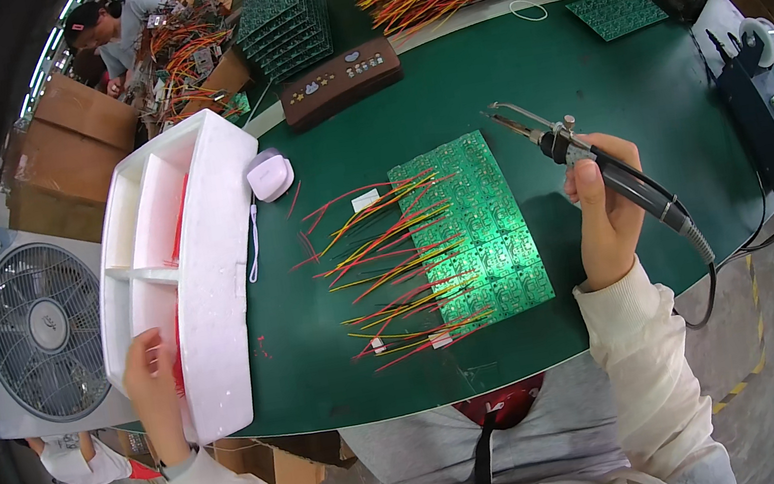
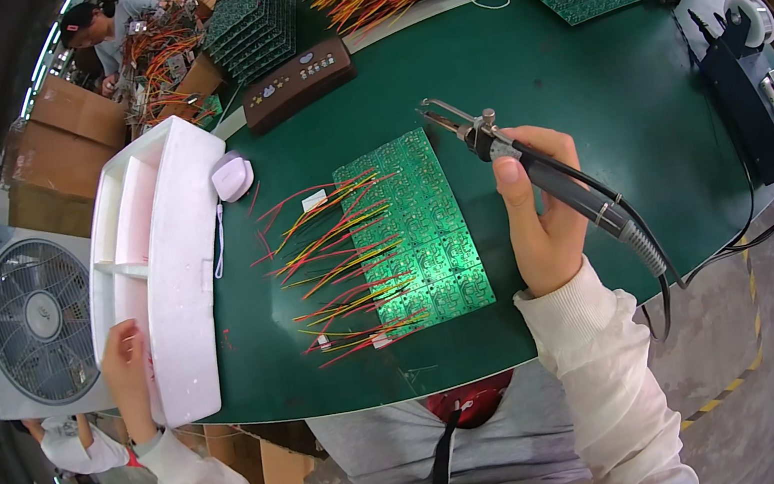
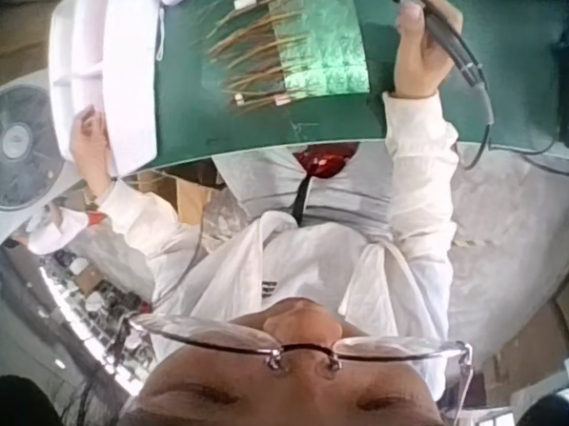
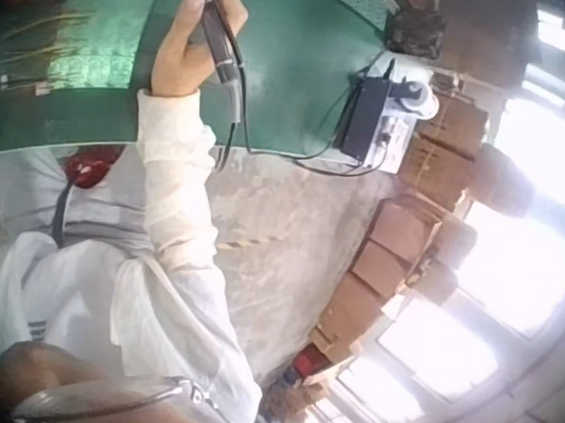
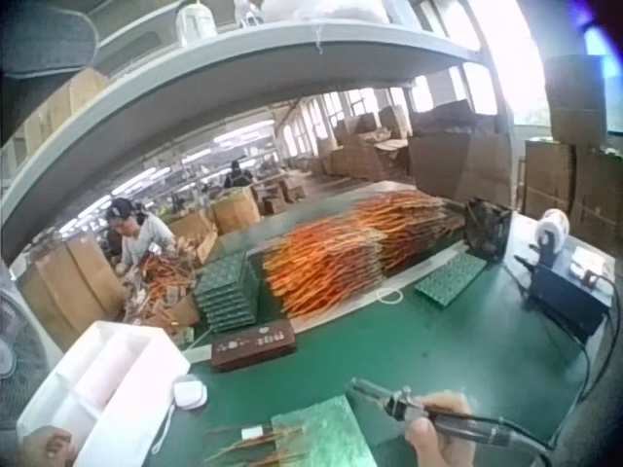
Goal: The person takes wires from a container and solders them onto a circuit board using a soldering iron.
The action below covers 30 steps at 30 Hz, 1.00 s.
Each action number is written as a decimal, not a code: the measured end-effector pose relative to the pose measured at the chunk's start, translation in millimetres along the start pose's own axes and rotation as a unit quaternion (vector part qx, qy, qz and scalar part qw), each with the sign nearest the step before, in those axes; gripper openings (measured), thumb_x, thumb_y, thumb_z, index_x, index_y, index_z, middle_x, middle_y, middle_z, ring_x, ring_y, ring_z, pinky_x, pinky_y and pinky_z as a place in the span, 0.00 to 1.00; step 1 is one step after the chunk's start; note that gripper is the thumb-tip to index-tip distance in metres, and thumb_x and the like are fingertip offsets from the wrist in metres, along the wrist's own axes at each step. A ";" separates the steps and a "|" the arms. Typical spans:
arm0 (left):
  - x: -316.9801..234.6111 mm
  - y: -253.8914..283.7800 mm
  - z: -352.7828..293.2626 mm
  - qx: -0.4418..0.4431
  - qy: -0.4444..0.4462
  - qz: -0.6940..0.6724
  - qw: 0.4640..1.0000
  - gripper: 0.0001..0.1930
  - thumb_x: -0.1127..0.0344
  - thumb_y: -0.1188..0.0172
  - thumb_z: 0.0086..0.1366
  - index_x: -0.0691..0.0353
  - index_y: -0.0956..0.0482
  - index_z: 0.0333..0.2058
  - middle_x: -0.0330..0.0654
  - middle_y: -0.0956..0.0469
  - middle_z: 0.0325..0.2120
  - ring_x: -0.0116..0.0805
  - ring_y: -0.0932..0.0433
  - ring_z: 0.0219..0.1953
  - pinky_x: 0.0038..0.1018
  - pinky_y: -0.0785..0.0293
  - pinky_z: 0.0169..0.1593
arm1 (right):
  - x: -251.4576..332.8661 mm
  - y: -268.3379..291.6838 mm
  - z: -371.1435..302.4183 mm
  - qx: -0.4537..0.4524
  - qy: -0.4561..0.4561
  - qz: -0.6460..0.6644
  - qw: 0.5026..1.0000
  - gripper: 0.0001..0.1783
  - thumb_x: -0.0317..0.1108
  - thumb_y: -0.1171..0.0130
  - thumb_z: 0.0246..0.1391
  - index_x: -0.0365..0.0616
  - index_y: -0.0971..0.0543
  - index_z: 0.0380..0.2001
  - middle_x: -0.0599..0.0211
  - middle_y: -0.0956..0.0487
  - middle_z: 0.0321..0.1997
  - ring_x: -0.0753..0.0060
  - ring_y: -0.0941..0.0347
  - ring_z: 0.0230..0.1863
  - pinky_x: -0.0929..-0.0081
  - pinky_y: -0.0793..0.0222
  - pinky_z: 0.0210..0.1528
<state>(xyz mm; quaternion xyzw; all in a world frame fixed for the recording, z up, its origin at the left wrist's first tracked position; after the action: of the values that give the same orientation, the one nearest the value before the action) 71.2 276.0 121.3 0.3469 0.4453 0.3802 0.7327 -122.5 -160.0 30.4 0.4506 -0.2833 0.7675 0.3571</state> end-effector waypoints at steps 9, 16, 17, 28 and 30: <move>12.7 -48.9 4.9 0.217 0.000 -0.068 0.974 0.08 0.75 0.45 0.49 0.70 0.28 0.31 0.44 0.25 0.24 0.28 0.28 0.27 0.23 0.32 0.33 | -5.4 4.9 1.5 -0.029 -0.058 0.051 0.997 0.16 0.40 0.48 0.52 0.37 0.32 0.35 0.69 0.31 0.28 0.83 0.38 0.24 0.85 0.40 0.28; 15.9 -48.0 7.6 0.193 0.062 -0.044 0.978 0.03 0.76 0.45 0.49 0.69 0.27 0.25 0.40 0.26 0.19 0.23 0.30 0.22 0.18 0.34 0.27 | -6.7 6.3 1.1 -0.034 -0.055 0.044 0.997 0.15 0.40 0.48 0.52 0.38 0.32 0.35 0.69 0.31 0.27 0.82 0.37 0.24 0.85 0.39 0.27; 26.2 -47.1 9.1 0.191 0.062 -0.042 0.979 0.03 0.76 0.45 0.49 0.69 0.27 0.25 0.40 0.26 0.19 0.23 0.30 0.22 0.18 0.34 0.27 | -6.3 5.3 0.7 -0.034 -0.061 0.043 0.997 0.15 0.40 0.47 0.52 0.38 0.32 0.34 0.69 0.31 0.26 0.82 0.37 0.24 0.85 0.39 0.27; -67.7 -3.5 2.8 -0.026 -0.233 0.036 0.972 0.04 0.76 0.46 0.51 0.66 0.30 0.27 0.43 0.27 0.32 0.33 0.28 0.32 0.24 0.34 0.36 | -9.9 5.1 1.4 -0.040 -0.070 0.040 0.996 0.16 0.42 0.46 0.51 0.38 0.30 0.33 0.70 0.31 0.24 0.83 0.36 0.23 0.85 0.38 0.26; -106.3 -10.4 -8.9 -0.022 -0.292 0.068 0.954 0.05 0.76 0.46 0.50 0.66 0.30 0.27 0.43 0.27 0.32 0.37 0.29 0.33 0.26 0.34 0.37 | -11.7 8.6 2.6 -0.048 -0.074 0.032 0.996 0.16 0.42 0.46 0.51 0.38 0.30 0.33 0.70 0.31 0.24 0.83 0.36 0.23 0.86 0.38 0.26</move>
<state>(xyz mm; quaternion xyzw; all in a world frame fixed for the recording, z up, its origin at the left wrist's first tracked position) 32.2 180.5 150.6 0.4558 0.1783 0.3207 0.8109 -124.1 -170.4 20.1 0.4791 -0.3596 0.7286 0.3320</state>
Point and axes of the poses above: each hand's wrist, its own z-axis towards the middle knuckle, its own y-axis out of the back of the hand, x = y × z, the point moved 7 cm from there along z, towards the middle knuckle
